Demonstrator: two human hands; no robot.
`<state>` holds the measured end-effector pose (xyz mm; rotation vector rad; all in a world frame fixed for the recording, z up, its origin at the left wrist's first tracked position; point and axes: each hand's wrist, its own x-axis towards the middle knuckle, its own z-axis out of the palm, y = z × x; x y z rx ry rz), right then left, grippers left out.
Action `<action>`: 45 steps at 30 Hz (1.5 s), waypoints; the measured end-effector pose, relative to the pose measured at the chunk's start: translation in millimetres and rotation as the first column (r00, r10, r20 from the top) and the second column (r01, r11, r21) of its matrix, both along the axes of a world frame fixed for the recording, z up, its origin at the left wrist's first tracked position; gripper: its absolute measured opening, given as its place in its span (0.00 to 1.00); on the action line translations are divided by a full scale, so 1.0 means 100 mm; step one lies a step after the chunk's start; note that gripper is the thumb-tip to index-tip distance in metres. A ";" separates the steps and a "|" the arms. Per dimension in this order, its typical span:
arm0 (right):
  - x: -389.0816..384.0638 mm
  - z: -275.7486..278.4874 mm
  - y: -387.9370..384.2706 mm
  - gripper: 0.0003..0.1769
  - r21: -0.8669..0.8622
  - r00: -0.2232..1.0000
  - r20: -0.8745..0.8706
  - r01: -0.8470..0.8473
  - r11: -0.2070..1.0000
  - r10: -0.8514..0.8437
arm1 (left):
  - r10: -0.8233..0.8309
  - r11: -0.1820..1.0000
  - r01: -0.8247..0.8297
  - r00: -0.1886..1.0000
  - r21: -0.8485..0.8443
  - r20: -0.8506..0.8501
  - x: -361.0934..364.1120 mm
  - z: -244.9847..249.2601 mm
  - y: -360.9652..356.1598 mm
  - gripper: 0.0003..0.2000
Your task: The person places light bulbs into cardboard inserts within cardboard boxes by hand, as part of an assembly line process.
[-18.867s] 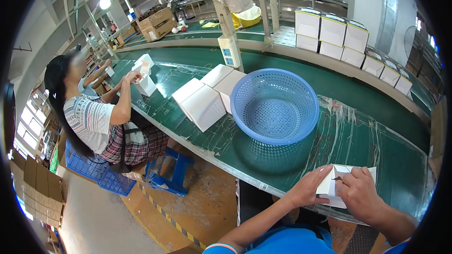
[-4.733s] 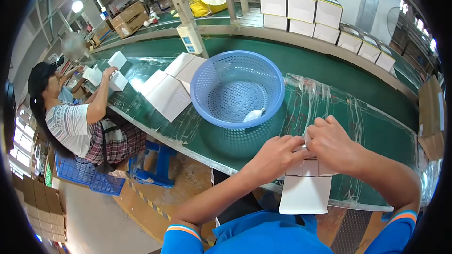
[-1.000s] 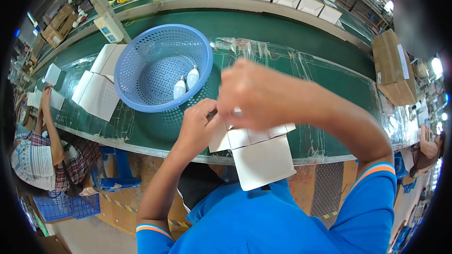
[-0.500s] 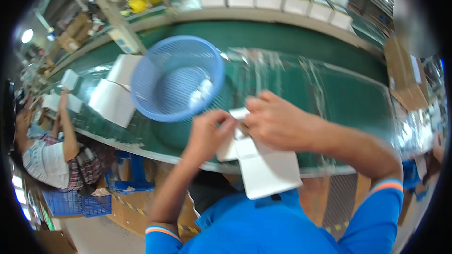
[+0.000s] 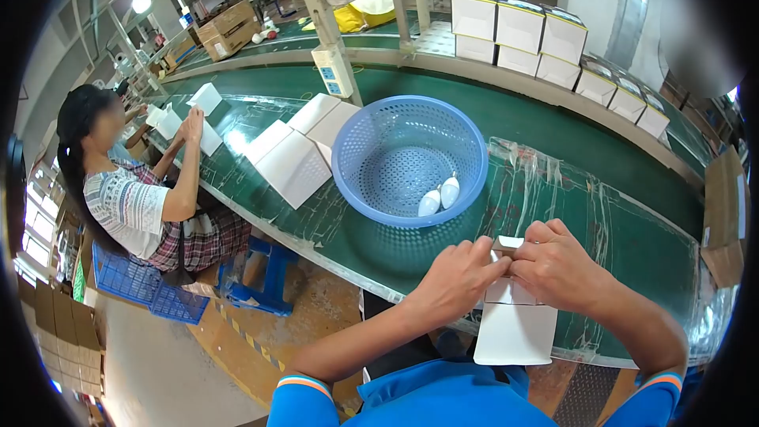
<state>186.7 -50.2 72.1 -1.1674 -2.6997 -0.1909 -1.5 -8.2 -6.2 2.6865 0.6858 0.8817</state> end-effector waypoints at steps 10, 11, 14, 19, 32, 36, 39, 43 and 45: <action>-0.09 -0.04 0.08 0.06 0.037 0.995 0.031 0.092 0.995 -0.093 | -0.142 0.990 0.142 0.990 -0.014 -0.020 -0.08 -0.04 0.09 0.12; -0.09 -0.06 0.07 0.06 0.037 0.995 0.032 0.090 0.995 -0.091 | -0.140 0.990 0.140 0.990 -0.015 -0.018 -0.09 -0.07 0.08 0.12; -0.11 -0.08 0.05 0.06 0.043 0.989 0.044 0.136 0.990 -0.138 | -0.090 0.990 0.095 0.995 -0.102 0.052 -0.12 -0.19 0.05 0.12; -0.21 -0.04 0.01 0.05 0.073 0.966 0.227 0.108 0.991 -0.122 | -0.036 0.991 0.074 0.953 -0.113 0.302 -0.09 -0.31 0.05 0.13; -0.23 -0.08 0.31 0.05 -0.110 0.918 0.396 0.048 0.993 0.000 | -0.143 0.912 0.246 0.940 -0.328 0.308 -0.30 -0.48 0.11 0.24; -0.26 -0.07 0.32 0.05 -0.119 0.901 0.434 0.066 0.991 -0.008 | -0.161 0.816 0.361 0.892 -0.452 0.422 -0.43 -0.63 0.16 0.49; -0.26 -0.08 0.32 0.04 -0.131 0.905 0.425 0.043 0.990 0.017 | -0.186 0.809 0.300 0.947 -0.506 0.264 -0.35 -0.87 0.15 0.60; -0.20 -0.19 0.32 0.03 -0.080 0.927 0.368 -0.042 0.996 0.068 | -0.150 0.846 0.266 0.951 -0.463 0.272 0.10 -1.04 0.16 0.63; -0.21 -0.16 0.30 0.03 -0.053 0.923 0.379 -0.056 0.997 0.072 | -0.201 0.725 0.473 0.841 -0.501 0.503 0.24 -1.05 0.13 0.55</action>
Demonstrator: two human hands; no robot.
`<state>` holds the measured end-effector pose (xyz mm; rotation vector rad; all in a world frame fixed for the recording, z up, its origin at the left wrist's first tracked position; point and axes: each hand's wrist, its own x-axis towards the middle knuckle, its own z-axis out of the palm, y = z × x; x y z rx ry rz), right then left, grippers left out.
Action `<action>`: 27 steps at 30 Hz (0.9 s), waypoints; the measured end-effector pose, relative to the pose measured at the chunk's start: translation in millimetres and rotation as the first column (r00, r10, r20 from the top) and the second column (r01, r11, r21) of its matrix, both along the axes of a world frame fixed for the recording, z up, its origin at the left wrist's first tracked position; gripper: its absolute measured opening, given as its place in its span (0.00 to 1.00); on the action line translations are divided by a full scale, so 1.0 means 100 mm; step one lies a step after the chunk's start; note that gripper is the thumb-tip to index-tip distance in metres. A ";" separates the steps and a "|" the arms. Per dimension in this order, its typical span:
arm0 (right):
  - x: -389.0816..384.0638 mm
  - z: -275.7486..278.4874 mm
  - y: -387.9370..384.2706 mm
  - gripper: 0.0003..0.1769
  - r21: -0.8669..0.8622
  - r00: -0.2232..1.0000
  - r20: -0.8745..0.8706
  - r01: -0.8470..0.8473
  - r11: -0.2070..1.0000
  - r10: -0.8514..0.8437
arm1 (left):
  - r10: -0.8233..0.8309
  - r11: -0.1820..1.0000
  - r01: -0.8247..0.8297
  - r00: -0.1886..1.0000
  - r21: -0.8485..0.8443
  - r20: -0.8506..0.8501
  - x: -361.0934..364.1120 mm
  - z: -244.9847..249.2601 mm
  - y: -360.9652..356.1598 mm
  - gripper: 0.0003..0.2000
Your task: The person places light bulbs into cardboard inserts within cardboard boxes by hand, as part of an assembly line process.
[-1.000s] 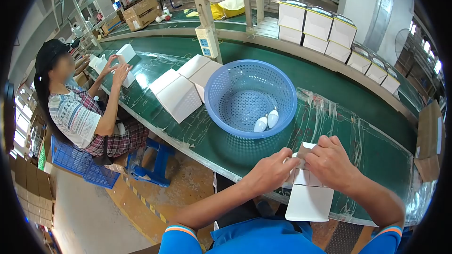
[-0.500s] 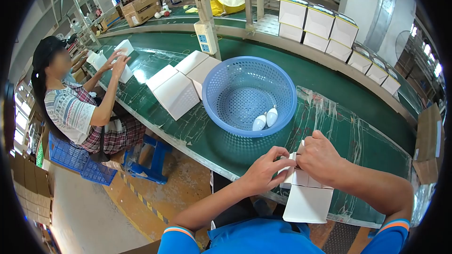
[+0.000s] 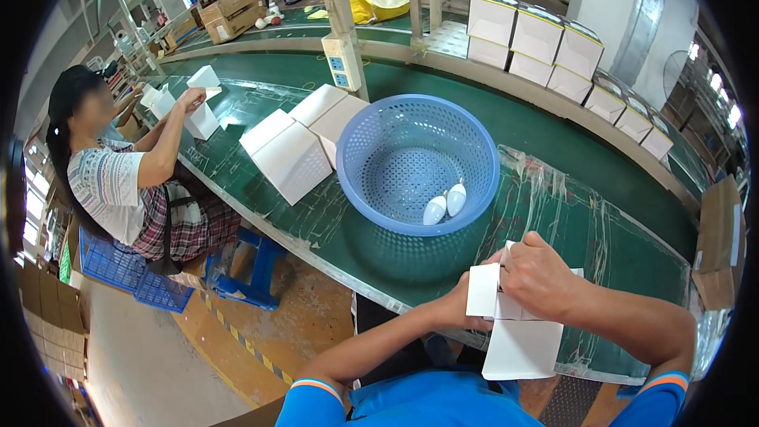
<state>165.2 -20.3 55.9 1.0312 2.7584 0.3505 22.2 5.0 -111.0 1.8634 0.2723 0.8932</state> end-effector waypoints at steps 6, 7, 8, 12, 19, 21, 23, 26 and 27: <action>-0.07 0.13 -0.01 0.04 -0.007 0.998 0.061 0.035 0.999 -0.034 | 0.128 0.983 -0.121 0.991 0.138 -0.048 0.08 -0.12 -0.07 0.51; -0.08 0.15 -0.01 0.04 -0.034 0.994 0.088 0.073 0.997 -0.070 | 0.166 0.972 -0.155 0.985 0.174 -0.048 0.07 -0.10 -0.09 0.51; -0.08 0.15 0.00 0.04 -0.030 0.994 0.085 0.071 0.997 -0.069 | 0.168 0.971 -0.157 0.985 0.178 -0.050 0.07 -0.07 -0.10 0.51; -0.03 0.11 -0.03 0.05 -0.059 0.998 0.031 0.063 0.996 -0.061 | 0.150 0.986 -0.140 0.983 0.087 -0.108 0.05 -0.03 -0.11 0.47; -0.03 0.56 -0.15 0.05 -0.006 0.973 -0.182 0.140 0.990 -0.139 | 0.209 0.956 -0.194 0.977 0.219 -0.050 0.10 -0.06 -0.10 0.50; -0.09 0.95 -0.15 0.06 0.070 0.974 -0.168 0.165 0.984 -0.151 | 0.179 0.978 -0.170 0.982 0.123 -0.061 0.08 -0.06 -0.08 0.48; -0.05 1.07 -0.03 0.16 0.200 0.942 -0.303 0.211 0.957 -0.144 | 0.161 0.987 -0.161 0.987 0.020 -0.004 0.11 -0.10 -0.08 0.47; -0.10 0.82 0.45 0.18 0.201 0.888 -0.412 0.308 0.930 -0.205 | 0.194 0.975 -0.178 0.974 0.129 -0.118 -0.03 -0.09 -0.07 0.46; -0.09 0.55 0.65 0.17 0.239 0.874 -0.468 0.265 0.934 -0.128 | 0.154 0.976 -0.130 0.979 0.176 -0.131 -0.17 -0.09 -0.05 0.47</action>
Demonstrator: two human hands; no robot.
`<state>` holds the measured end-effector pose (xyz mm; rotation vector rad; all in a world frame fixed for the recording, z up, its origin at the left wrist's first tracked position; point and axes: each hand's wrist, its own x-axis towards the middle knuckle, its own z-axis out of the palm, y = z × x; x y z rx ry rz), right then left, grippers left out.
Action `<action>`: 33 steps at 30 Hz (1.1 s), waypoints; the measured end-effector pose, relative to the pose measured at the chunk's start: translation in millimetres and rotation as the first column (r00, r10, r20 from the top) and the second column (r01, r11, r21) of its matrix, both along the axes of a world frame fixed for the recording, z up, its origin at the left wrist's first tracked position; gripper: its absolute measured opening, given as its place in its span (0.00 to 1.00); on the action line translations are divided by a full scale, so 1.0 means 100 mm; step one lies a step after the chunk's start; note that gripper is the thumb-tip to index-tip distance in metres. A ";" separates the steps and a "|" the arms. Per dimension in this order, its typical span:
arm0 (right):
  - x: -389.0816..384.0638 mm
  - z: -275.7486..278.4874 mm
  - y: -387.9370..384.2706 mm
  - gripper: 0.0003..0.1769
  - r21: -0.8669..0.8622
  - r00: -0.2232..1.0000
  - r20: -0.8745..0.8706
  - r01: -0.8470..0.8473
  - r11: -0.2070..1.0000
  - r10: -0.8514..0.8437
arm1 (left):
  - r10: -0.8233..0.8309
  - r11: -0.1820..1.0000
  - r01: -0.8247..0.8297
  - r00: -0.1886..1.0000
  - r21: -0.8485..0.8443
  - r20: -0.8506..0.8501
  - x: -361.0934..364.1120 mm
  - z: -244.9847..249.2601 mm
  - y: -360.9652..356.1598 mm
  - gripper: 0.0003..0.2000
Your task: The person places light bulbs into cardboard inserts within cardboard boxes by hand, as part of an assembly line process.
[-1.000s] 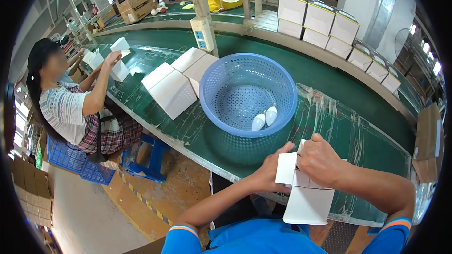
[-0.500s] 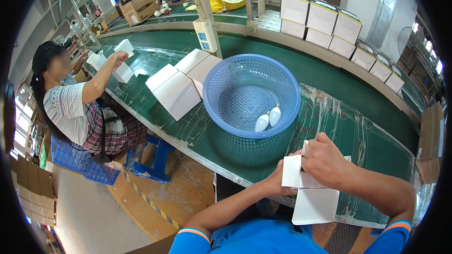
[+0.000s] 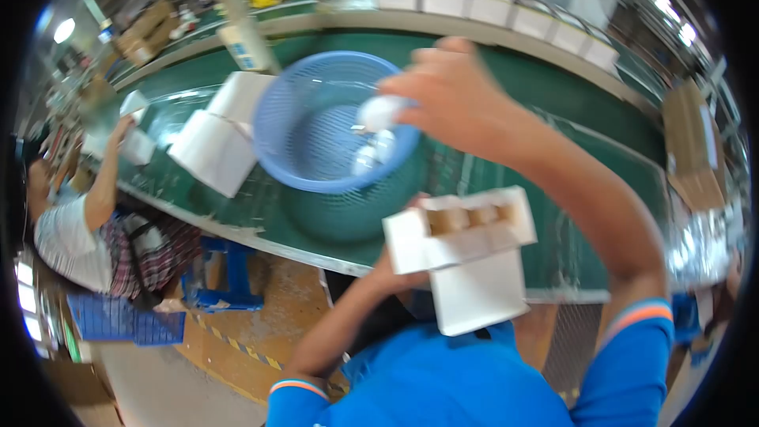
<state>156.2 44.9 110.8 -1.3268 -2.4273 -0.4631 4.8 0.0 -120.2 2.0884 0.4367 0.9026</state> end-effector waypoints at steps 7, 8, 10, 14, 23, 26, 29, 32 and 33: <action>-0.22 0.07 -0.37 0.09 -0.070 0.988 0.038 -0.145 0.987 0.148 | 0.045 0.974 -0.131 0.912 -0.185 -0.408 -0.54 0.13 -0.03 0.26; -0.18 0.18 -0.60 0.08 -0.105 0.973 0.028 -0.225 0.969 0.229 | 0.012 0.973 -0.098 0.926 -0.209 -0.378 -0.54 0.25 -0.03 0.25; -0.08 0.12 -0.92 0.10 -0.294 0.959 -0.017 -0.277 0.915 0.284 | 0.005 0.964 -0.092 0.944 -0.248 -0.331 -0.55 0.19 0.01 0.31; 0.22 -0.27 -1.14 0.15 -0.344 0.994 -0.029 -0.112 0.932 0.109 | -0.027 0.917 -0.040 0.986 -0.397 -0.162 -0.61 0.18 0.07 0.22; 0.49 -0.52 -1.04 0.08 -0.366 0.995 -0.061 -0.098 0.925 0.082 | -0.062 0.904 -0.096 0.934 -0.418 -0.351 -0.62 0.15 0.14 0.24; 0.46 -0.59 -1.02 0.02 -0.175 0.993 -0.033 -0.114 0.978 0.109 | -0.018 0.918 -0.079 0.971 -0.390 -0.238 -0.64 0.10 0.05 0.25; 0.37 -0.64 -0.94 0.02 -0.003 0.980 -0.149 -0.133 0.991 0.131 | -0.005 0.895 -0.072 0.985 -0.439 -0.171 -0.67 0.06 -0.02 0.27; 0.30 -0.41 -1.07 0.07 -0.109 0.947 0.191 -0.241 0.964 0.258 | -0.073 0.875 -0.036 0.976 -0.482 -0.206 -0.73 -0.03 0.02 0.29; 0.29 -0.42 -1.08 0.07 -0.112 0.949 0.192 -0.231 0.967 0.249 | -0.063 0.885 -0.051 0.971 -0.463 -0.229 -0.73 -0.02 0.03 0.28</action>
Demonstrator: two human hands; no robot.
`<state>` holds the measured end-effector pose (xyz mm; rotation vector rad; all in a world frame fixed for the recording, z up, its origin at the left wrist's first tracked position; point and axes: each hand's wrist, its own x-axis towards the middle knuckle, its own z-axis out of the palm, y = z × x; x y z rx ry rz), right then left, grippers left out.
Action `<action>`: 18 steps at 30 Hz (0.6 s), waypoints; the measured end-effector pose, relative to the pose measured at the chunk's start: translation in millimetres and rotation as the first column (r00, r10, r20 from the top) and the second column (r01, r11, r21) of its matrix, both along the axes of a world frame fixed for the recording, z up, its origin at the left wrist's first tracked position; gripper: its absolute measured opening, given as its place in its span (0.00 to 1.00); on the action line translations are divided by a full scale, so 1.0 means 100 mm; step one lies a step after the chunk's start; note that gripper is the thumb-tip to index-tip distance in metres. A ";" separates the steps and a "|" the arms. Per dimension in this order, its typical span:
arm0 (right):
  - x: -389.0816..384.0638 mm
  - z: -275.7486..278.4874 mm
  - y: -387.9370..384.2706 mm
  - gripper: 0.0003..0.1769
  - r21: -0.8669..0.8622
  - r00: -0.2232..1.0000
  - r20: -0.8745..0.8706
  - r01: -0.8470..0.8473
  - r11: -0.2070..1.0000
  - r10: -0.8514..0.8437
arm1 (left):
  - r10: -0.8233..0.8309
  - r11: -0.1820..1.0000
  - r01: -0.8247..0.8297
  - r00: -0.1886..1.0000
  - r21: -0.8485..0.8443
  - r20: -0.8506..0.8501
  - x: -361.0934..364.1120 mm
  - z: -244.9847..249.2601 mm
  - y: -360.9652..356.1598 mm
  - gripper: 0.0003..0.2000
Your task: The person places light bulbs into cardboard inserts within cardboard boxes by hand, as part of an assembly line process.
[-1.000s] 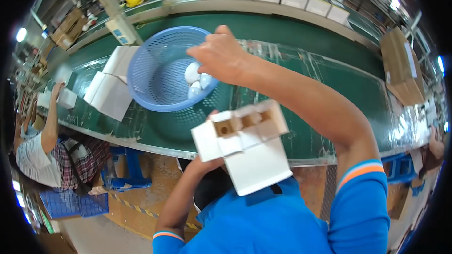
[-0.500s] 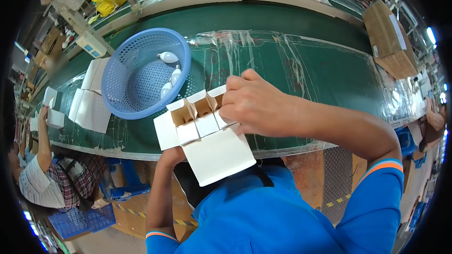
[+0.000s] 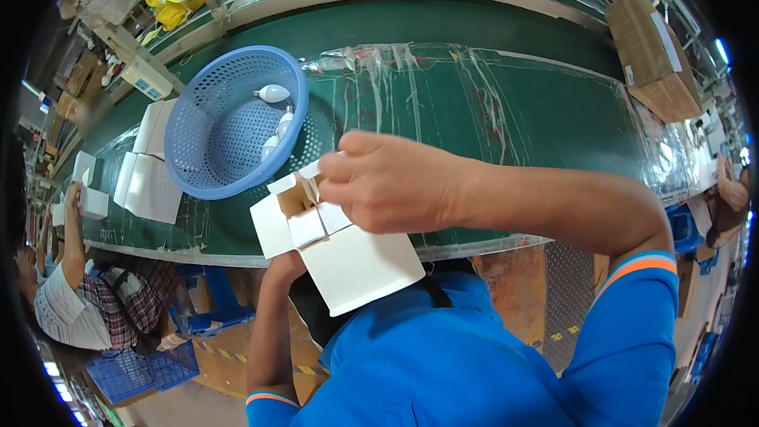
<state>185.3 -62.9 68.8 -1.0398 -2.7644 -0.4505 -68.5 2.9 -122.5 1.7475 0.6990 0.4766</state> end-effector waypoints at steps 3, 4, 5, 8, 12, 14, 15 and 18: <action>0.00 -0.09 -0.01 0.06 0.008 0.947 0.319 -0.051 0.999 0.046 | 0.033 0.998 -0.034 0.999 0.049 0.009 0.03 0.01 -0.01 0.26; 0.03 -0.10 -0.01 0.06 -0.002 0.947 0.318 -0.040 0.999 0.039 | 0.068 0.995 -0.070 0.997 0.076 0.038 0.05 0.02 -0.04 0.24; 0.06 -0.12 -0.01 0.06 -0.021 0.967 0.253 -0.041 0.999 0.045 | 0.072 0.996 -0.070 0.997 0.061 -0.025 0.04 0.05 -0.05 0.21; 0.10 -0.08 -0.05 0.04 -0.111 0.984 0.178 -0.013 0.994 0.033 | 0.014 0.995 -0.006 0.996 0.096 -0.091 -0.01 -0.01 0.00 0.21; 0.03 -0.02 -0.03 0.03 -0.180 0.976 0.215 0.056 0.982 -0.016 | 0.089 0.991 -0.078 0.991 -0.107 0.101 -0.04 -0.12 -0.02 0.22; -0.06 0.00 -0.06 0.04 -0.126 0.927 0.360 0.158 0.979 -0.103 | 0.060 0.988 -0.051 0.997 -0.148 0.055 -0.04 -0.15 0.01 0.24; -0.08 0.00 -0.05 0.04 -0.125 0.928 0.360 0.154 0.980 -0.099 | 0.051 0.997 -0.051 0.999 -0.065 -0.010 -0.02 -0.13 0.00 0.25; -0.14 -0.01 0.00 0.04 -0.193 0.933 0.320 0.233 0.953 -0.163 | 0.084 0.995 -0.081 0.996 -0.066 0.041 0.03 -0.11 -0.06 0.25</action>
